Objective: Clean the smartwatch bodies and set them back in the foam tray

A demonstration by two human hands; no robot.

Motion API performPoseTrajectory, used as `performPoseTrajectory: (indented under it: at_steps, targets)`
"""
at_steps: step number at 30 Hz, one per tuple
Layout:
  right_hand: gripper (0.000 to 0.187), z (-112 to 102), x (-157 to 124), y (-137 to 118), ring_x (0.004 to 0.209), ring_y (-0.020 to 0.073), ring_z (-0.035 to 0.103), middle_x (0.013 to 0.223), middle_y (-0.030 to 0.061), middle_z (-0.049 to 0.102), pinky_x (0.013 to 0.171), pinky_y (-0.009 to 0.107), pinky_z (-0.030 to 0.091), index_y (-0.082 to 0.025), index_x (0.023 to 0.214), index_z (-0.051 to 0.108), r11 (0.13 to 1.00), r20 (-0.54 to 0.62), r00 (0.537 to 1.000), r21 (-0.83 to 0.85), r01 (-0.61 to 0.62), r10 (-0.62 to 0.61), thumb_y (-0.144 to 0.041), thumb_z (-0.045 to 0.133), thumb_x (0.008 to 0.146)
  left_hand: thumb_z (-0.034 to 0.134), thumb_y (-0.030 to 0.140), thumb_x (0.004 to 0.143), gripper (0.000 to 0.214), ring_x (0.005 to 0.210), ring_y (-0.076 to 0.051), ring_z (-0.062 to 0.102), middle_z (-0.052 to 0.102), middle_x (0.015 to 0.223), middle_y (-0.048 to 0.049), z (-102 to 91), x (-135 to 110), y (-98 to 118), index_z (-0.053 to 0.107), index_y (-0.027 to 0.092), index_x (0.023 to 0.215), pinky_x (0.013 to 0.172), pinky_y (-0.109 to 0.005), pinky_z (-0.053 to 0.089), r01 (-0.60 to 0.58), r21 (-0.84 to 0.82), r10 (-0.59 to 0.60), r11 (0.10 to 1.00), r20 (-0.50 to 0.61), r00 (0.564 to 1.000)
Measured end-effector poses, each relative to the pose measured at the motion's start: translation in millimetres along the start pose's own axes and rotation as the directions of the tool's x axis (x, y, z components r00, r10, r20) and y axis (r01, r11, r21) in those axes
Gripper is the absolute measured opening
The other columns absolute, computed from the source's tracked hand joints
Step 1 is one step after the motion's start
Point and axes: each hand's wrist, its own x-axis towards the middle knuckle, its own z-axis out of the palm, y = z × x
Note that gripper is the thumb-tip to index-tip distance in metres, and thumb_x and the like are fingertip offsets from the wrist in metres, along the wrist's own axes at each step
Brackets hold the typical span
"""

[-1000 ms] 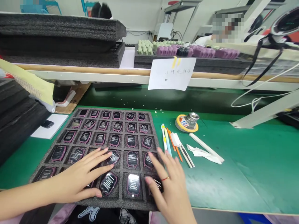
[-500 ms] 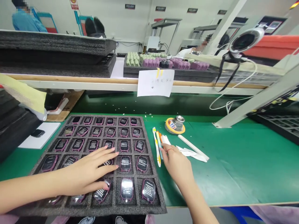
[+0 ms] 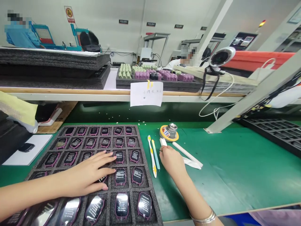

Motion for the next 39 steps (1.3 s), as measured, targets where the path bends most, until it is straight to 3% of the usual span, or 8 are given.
performPoseTrajectory:
  at_steps: [10, 17, 22, 25, 27, 32, 36, 39]
  targets:
    - [0.026, -13.6, 8.1, -4.9, 0.090, 0.0172, 0.069, 0.107, 0.0066, 0.069, 0.080, 0.036, 0.059, -0.013, 0.112, 0.065, 0.981, 0.058, 0.993, -0.168, -0.096, 0.107, -0.035, 0.063, 0.097, 0.063, 0.042, 0.095, 0.042, 0.144, -0.036, 0.043, 0.052, 0.150, -0.0178, -15.1, 22.4, -24.9, 0.066, 0.019, 0.129, 0.118, -0.060, 0.035, 0.075, 0.003, -0.075, 0.997, 0.004, 0.997]
    - [0.027, -16.2, 5.5, -4.6, 0.089, 0.0170, 0.069, 0.104, 0.0063, 0.069, 0.079, 0.036, 0.059, -0.013, 0.110, 0.065, 0.973, 0.114, 0.982, -0.191, -0.127, 0.150, -0.036, 0.063, 0.097, 0.064, 0.041, 0.094, 0.039, 0.144, -0.033, 0.044, 0.054, 0.149, -0.0148, -8.8, 26.2, -33.4, 0.067, 0.023, 0.128, 0.118, -0.058, 0.036, 0.063, -0.023, -0.064, 0.998, -0.042, 0.997]
    - [0.025, -39.7, 2.5, 0.6, 0.089, 0.0166, 0.069, 0.103, 0.0054, 0.070, 0.081, 0.036, 0.058, -0.014, 0.107, 0.066, 0.969, 0.196, 0.958, -0.177, -0.173, 0.207, -0.036, 0.062, 0.097, 0.063, 0.041, 0.094, 0.037, 0.143, -0.033, 0.045, 0.055, 0.148, -0.0152, -9.9, 29.4, -31.5, 0.068, 0.022, 0.126, 0.118, -0.058, 0.035, 0.036, -0.018, -0.037, 0.999, -0.052, 0.998]
    - [0.024, -58.1, -11.4, 4.6, 0.082, 0.0156, 0.068, 0.093, 0.0037, 0.070, 0.075, 0.035, 0.057, -0.014, 0.098, 0.067, 0.971, 0.246, 0.943, -0.132, -0.198, 0.226, -0.037, 0.059, 0.099, 0.061, 0.040, 0.096, 0.035, 0.141, -0.032, 0.048, 0.057, 0.147, -0.0140, -16.2, 29.1, -33.7, 0.068, 0.022, 0.125, 0.118, -0.057, 0.036, 0.052, 0.029, -0.051, 0.998, -0.039, 0.998]
    - [0.024, -64.6, -22.3, -0.3, 0.076, 0.0156, 0.068, 0.083, 0.0033, 0.071, 0.071, 0.031, 0.055, -0.015, 0.092, 0.066, 0.985, 0.274, 0.947, -0.048, -0.164, 0.171, -0.033, 0.053, 0.101, 0.061, 0.039, 0.096, 0.033, 0.138, -0.030, 0.053, 0.060, 0.144, -0.0130, -21.2, 31.8, -37.6, 0.069, 0.022, 0.123, 0.118, -0.055, 0.036, 0.081, 0.065, -0.079, 0.995, -0.021, 0.997]
    - [0.029, -49.1, -34.0, -32.8, 0.061, 0.0120, 0.068, 0.065, -0.0019, 0.071, 0.067, 0.023, 0.050, -0.019, 0.102, 0.062, 0.973, 0.287, 0.958, 0.225, -0.050, -0.018, -0.025, 0.034, 0.105, 0.060, 0.035, 0.096, 0.029, 0.124, -0.028, 0.063, 0.070, 0.129, -0.0119, -27.7, 51.9, -50.7, 0.072, 0.017, 0.115, 0.110, -0.047, 0.046, 0.132, 0.047, -0.132, 0.990, -0.009, 0.991]
    - [0.026, -30.9, -20.9, -29.4, 0.058, 0.0185, 0.067, 0.062, 0.0016, 0.068, 0.065, 0.032, 0.050, -0.011, 0.107, 0.063, 0.960, 0.208, 0.972, 0.234, -0.154, 0.106, -0.024, 0.041, 0.101, 0.060, 0.032, 0.096, 0.025, 0.120, -0.027, 0.066, 0.074, 0.121, -0.0102, -28.1, 63.1, -62.7, 0.074, 0.017, 0.112, 0.106, -0.042, 0.049, 0.166, 0.032, -0.165, 0.986, -0.030, 0.986]
    - [0.035, -33.5, -10.0, -10.1, 0.055, 0.0284, 0.067, 0.058, 0.0099, 0.067, 0.059, 0.038, 0.048, -0.003, 0.114, 0.063, 0.935, 0.108, 0.975, 0.283, -0.215, 0.192, -0.022, 0.041, 0.096, 0.059, 0.031, 0.096, 0.025, 0.115, -0.028, 0.068, 0.075, 0.119, -0.0111, -27.3, 66.7, -73.6, 0.075, 0.016, 0.109, 0.102, -0.042, 0.051, 0.209, 0.022, -0.207, 0.978, -0.060, 0.976]
